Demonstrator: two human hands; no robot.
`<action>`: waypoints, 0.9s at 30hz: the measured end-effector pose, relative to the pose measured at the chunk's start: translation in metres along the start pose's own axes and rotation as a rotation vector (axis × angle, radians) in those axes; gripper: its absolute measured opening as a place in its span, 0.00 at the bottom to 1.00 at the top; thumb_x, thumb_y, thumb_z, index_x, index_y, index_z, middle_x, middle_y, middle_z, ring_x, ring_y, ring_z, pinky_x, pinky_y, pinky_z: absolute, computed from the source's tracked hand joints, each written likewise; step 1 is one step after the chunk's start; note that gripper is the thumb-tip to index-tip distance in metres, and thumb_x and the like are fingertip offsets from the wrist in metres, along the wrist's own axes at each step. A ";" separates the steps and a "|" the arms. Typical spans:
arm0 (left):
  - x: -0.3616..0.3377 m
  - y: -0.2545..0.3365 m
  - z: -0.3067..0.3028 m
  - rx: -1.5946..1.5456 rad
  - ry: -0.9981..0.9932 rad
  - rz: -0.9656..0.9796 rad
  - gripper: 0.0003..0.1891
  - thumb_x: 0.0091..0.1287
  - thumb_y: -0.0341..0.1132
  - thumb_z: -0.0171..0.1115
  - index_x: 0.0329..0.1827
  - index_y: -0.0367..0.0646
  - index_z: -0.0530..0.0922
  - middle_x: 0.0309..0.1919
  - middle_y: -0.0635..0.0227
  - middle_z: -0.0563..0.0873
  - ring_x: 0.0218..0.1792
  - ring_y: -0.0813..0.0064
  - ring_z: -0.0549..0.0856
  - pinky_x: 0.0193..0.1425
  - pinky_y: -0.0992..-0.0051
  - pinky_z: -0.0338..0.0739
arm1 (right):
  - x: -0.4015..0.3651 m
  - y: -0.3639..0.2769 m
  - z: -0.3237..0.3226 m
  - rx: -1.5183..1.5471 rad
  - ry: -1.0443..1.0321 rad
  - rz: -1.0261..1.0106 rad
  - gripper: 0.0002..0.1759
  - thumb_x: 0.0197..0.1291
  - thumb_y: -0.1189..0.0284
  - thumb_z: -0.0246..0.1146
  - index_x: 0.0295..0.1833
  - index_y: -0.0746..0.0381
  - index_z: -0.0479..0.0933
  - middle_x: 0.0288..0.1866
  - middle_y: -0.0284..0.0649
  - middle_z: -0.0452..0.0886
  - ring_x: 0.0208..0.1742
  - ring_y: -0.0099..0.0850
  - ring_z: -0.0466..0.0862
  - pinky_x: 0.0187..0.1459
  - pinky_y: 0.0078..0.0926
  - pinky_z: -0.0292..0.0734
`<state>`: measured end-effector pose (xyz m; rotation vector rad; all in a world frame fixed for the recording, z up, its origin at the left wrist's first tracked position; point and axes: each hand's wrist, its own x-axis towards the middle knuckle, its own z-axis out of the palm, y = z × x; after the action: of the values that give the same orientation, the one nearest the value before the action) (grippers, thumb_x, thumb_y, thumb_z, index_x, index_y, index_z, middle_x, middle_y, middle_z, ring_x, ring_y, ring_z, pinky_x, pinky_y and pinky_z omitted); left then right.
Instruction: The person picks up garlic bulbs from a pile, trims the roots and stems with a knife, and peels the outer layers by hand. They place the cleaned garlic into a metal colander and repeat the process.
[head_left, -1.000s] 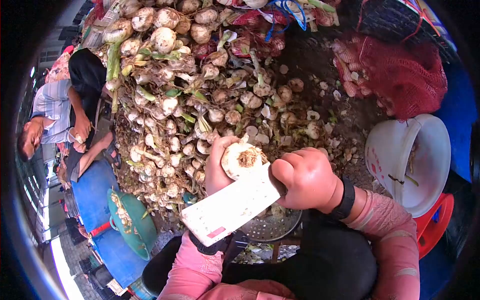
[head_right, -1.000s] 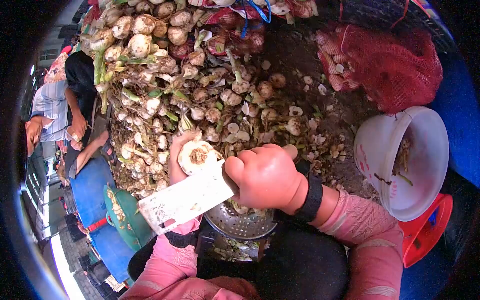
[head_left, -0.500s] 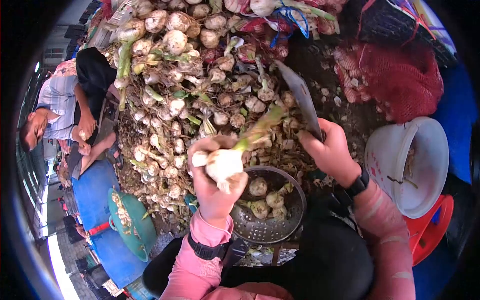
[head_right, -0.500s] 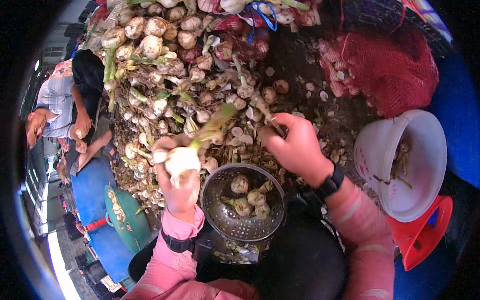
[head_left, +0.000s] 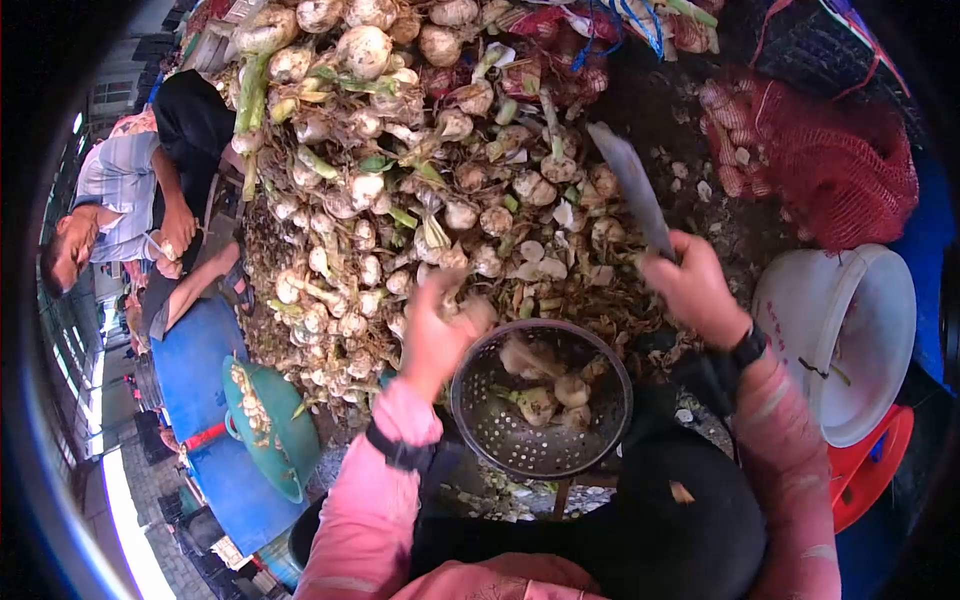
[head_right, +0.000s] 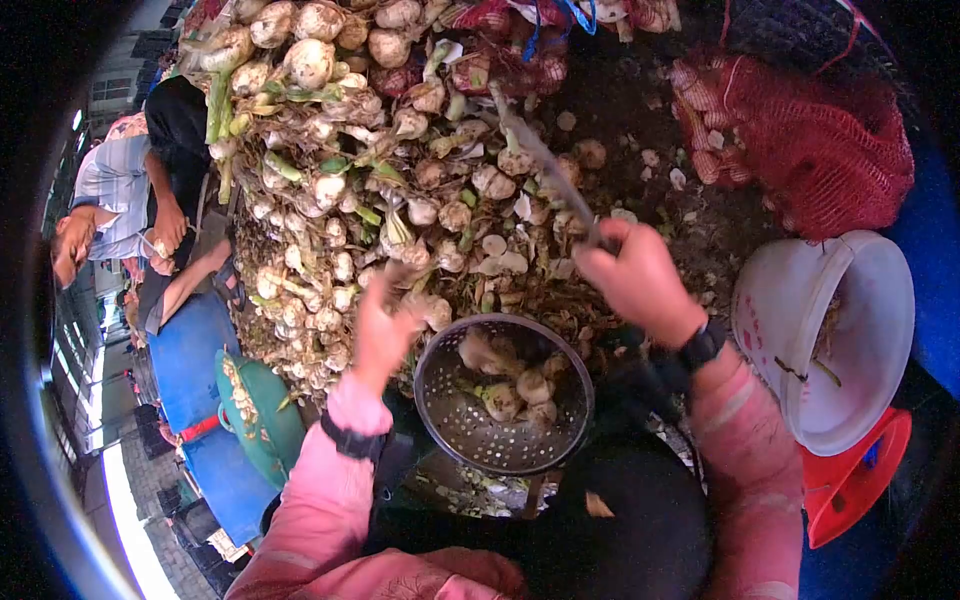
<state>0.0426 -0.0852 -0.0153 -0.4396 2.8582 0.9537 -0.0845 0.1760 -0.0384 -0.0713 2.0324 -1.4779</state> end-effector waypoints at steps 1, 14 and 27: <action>0.015 -0.021 -0.002 0.060 0.206 -0.005 0.23 0.49 0.35 0.65 0.50 0.42 0.73 0.49 0.59 0.75 0.50 0.65 0.75 0.55 0.69 0.67 | 0.006 -0.001 -0.004 -0.006 0.004 -0.019 0.14 0.48 0.69 0.59 0.32 0.70 0.74 0.17 0.33 0.71 0.22 0.20 0.69 0.25 0.23 0.67; 0.052 -0.028 0.014 -0.352 0.078 -0.234 0.12 0.55 0.30 0.59 0.44 0.41 0.75 0.30 0.65 0.79 0.27 0.72 0.78 0.33 0.72 0.74 | -0.001 0.009 0.016 -0.283 0.007 0.050 0.22 0.47 0.65 0.59 0.40 0.75 0.74 0.27 0.53 0.79 0.31 0.41 0.81 0.36 0.32 0.73; -0.003 0.063 -0.005 -0.971 -0.062 -0.145 0.23 0.50 0.28 0.63 0.51 0.37 0.68 0.40 0.65 0.77 0.37 0.77 0.77 0.43 0.79 0.71 | -0.017 -0.020 0.014 -0.689 0.251 -0.565 0.12 0.34 0.68 0.66 0.25 0.61 0.72 0.19 0.44 0.74 0.23 0.42 0.78 0.26 0.35 0.73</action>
<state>0.0267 -0.0390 0.0255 -0.6358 2.0689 2.2079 -0.0698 0.1635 -0.0163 -0.8322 2.8014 -1.0288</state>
